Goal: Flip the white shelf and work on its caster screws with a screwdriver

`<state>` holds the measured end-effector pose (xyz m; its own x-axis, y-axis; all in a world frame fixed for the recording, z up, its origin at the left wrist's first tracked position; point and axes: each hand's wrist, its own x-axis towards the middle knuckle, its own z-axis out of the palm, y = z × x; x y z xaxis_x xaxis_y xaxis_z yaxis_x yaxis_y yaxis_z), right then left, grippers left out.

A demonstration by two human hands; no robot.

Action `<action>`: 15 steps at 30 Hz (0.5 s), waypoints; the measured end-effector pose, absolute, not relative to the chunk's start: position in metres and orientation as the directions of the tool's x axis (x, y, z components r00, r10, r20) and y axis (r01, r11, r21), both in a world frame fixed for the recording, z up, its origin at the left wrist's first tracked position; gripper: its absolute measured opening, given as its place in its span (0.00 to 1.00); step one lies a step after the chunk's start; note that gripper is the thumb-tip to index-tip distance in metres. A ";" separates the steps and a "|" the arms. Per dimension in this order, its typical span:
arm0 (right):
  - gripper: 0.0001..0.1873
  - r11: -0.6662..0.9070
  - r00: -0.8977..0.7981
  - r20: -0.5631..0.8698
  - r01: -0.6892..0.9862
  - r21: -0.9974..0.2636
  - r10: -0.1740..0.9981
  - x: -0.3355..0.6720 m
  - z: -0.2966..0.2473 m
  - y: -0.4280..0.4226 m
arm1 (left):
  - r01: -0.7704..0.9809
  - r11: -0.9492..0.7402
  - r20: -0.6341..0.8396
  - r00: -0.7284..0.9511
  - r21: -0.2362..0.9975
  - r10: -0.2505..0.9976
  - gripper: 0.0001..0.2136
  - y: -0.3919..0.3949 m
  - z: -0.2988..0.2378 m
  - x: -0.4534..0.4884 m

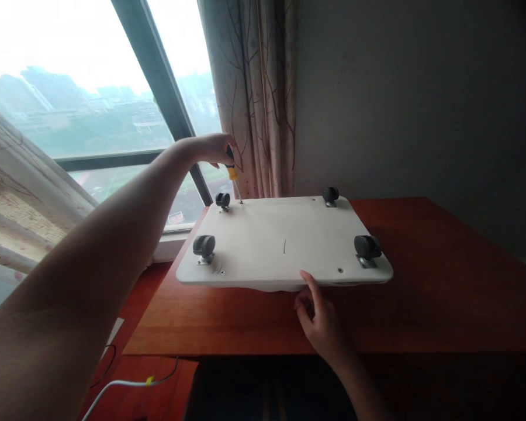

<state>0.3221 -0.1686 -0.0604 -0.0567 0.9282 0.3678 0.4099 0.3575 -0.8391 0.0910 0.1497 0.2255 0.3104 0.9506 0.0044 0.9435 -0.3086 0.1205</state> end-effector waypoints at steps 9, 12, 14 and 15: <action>0.33 0.360 -0.046 0.377 0.422 -0.832 0.925 0.322 -0.067 -0.166 | 0.944 -0.300 0.022 0.306 -0.140 0.952 0.31 0.143 0.229 0.096; 0.33 0.362 -0.049 0.378 0.422 -0.831 0.924 0.322 -0.069 -0.165 | 0.885 -0.466 0.032 0.466 0.000 0.884 0.45 0.143 0.226 0.096; 0.33 0.366 -0.048 0.383 0.423 -0.829 0.922 0.322 -0.068 -0.165 | 0.906 -0.422 0.042 0.421 0.016 0.906 0.44 0.144 0.224 0.099; 0.33 0.369 -0.049 0.386 0.423 -0.827 0.921 0.322 -0.068 -0.165 | 0.930 -0.368 0.039 0.368 -0.010 0.929 0.41 0.145 0.224 0.101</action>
